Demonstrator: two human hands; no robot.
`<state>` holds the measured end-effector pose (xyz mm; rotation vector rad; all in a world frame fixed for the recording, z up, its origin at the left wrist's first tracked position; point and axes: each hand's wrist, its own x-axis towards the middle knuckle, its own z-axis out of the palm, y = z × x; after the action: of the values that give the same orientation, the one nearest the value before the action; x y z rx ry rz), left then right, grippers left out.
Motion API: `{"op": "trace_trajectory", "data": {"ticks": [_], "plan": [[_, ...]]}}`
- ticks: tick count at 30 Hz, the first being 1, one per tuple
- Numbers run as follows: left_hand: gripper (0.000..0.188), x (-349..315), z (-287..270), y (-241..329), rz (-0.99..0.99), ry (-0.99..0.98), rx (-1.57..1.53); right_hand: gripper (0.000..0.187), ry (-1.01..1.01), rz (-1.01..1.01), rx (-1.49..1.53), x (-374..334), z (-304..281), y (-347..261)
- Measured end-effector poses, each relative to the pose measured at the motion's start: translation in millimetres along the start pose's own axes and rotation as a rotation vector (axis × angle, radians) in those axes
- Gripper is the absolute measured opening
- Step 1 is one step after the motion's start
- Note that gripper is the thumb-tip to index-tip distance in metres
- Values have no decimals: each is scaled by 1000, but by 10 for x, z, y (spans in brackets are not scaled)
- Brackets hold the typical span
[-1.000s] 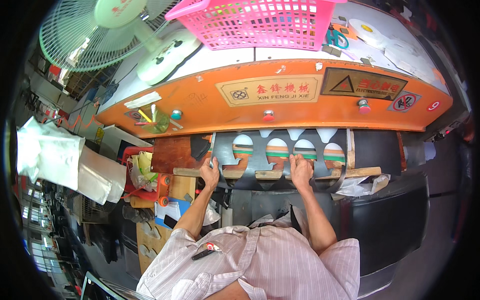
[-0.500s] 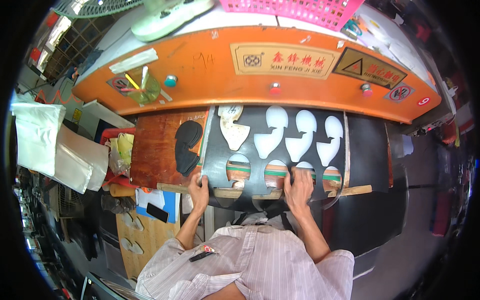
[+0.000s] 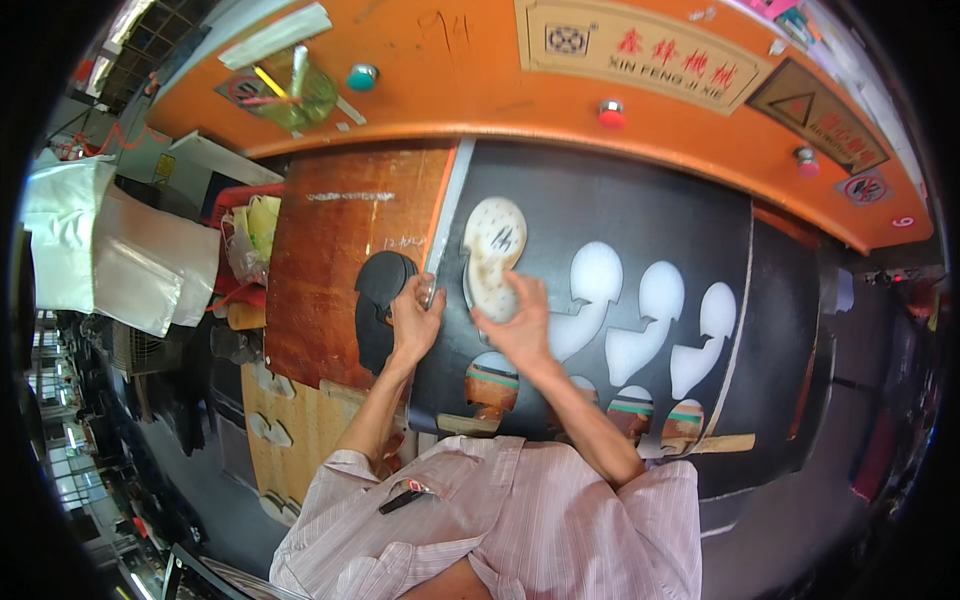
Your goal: The person places white shoe-shaped templates on a black sheet, aligns them, and presses down to adhere the sheet. They then peel the sheet off the templates and stack the finished pieces on a nearby table.
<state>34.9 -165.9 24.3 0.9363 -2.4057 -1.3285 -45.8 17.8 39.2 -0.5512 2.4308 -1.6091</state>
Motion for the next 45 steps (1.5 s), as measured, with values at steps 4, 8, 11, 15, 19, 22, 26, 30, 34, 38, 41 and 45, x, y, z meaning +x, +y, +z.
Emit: {"op": "trace_trajectory", "data": {"ticks": [4,8,11,15,19,22,26,30,34,38,41,45], "plan": [[38,68,-117,8,-364,-205,-430,63,-15,232,497,-82,-781,85],[48,280,-126,80,-468,-620,-529,63,186,-18,-197,-138,-1350,221],[49,308,-37,107,-462,-512,-317,63,171,52,-507,-143,-1481,277],[40,220,-83,139,-502,-610,-511,70,176,-160,-623,-219,-1002,66],[37,156,-164,233,-549,-583,-580,83,-114,-199,-346,-215,-206,-242],[36,104,-166,259,-359,-622,-501,80,-156,-76,-309,-50,-25,-228],[33,25,-116,220,-224,-518,-375,47,-104,282,510,147,-402,-226],[31,-138,-62,329,-75,-204,61,49,78,74,573,295,-1320,-388],[41,-369,19,615,273,164,-64,58,88,-62,-21,114,-1245,-541],[43,-484,194,677,-232,-368,-722,71,-236,-253,-369,-325,-602,-528],[37,-476,230,490,-358,-280,-795,57,-326,-353,-282,-498,-455,-406],[39,-382,-134,174,-326,-214,-712,53,-52,-236,-424,-365,-880,-73]]}}
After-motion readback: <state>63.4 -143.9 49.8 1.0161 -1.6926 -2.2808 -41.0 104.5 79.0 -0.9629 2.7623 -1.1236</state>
